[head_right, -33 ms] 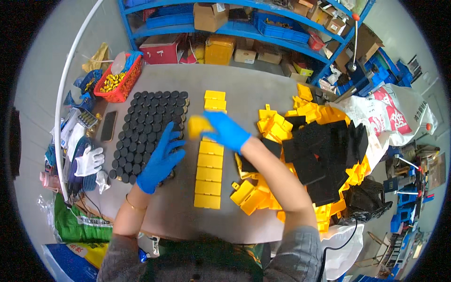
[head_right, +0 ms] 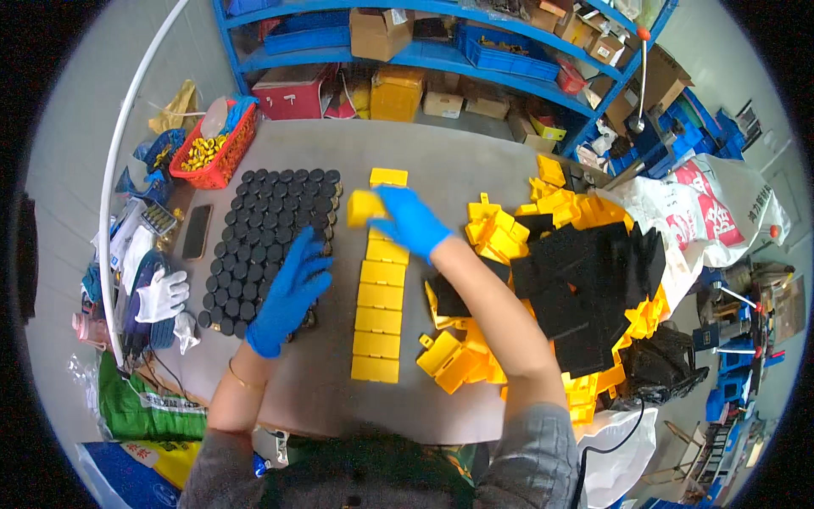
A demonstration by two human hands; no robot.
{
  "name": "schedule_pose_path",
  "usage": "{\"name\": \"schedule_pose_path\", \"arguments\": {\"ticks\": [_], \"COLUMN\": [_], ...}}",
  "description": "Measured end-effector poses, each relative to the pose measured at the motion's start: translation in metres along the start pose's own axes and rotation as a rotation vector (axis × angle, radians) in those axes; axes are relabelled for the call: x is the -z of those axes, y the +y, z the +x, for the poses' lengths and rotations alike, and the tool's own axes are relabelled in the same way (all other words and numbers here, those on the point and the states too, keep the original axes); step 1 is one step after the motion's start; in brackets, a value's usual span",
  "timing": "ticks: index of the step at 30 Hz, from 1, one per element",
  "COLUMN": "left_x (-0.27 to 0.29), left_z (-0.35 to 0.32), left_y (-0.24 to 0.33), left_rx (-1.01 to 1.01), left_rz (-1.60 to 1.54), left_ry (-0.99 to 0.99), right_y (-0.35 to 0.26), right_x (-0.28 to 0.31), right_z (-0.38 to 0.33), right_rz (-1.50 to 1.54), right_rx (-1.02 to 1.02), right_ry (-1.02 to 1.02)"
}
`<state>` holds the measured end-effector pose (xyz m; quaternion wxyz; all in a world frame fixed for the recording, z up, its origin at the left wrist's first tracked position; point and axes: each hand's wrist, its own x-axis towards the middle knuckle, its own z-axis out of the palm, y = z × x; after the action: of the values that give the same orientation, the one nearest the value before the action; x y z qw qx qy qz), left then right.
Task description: The person places black foam pads into yellow plastic containers and then inserts small cylindrical metal objects into each container. They repeat this process continuously, stacking the completed units into a neat column on the table.
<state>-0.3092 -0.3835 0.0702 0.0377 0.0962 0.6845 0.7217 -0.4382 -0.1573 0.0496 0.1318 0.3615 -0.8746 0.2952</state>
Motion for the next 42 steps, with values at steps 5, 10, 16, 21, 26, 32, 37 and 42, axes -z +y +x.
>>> {"name": "schedule_pose_path", "arguments": {"ticks": [5,10,16,21,26,32,37,42], "left_x": [-0.001,0.002,0.002,-0.04,-0.07,-0.124,-0.099,-0.086], "left_z": [-0.035,-0.041,-0.046,-0.041,-0.042,-0.029,-0.039,-0.072], "left_y": [-0.017,-0.026,-0.016,-0.005,-0.018,0.0,-0.053,-0.057], "left_rx": [0.199,0.24,0.268,0.291,0.151,-0.315,0.369,0.584], "left_rz": [-0.137,-0.098,-0.138,-0.288,-0.086,0.211,-0.454,-1.127], "left_ry": [-0.111,-0.106,-0.082,-0.215,-0.375,-0.046,-0.168,-0.16], "right_y": [0.093,0.11,0.06,0.084,0.047,-0.095,-0.118,-0.047], "right_x": [-0.03,-0.036,0.084,0.109,0.123,0.112,0.069,0.029], "right_z": [0.064,0.053,-0.017,-0.104,-0.117,-0.11,-0.132,-0.183], "right_rz": [-0.28,-0.259,-0.553,-0.721,-0.822,-0.691,0.074,-0.358], "right_rx": [-0.276,-0.345,-0.846,-0.669,-0.385,-0.049,-0.377,-0.638], "right_ry": [-0.044,-0.096,-0.381,-0.438,0.084,0.082,0.303,0.307]}}
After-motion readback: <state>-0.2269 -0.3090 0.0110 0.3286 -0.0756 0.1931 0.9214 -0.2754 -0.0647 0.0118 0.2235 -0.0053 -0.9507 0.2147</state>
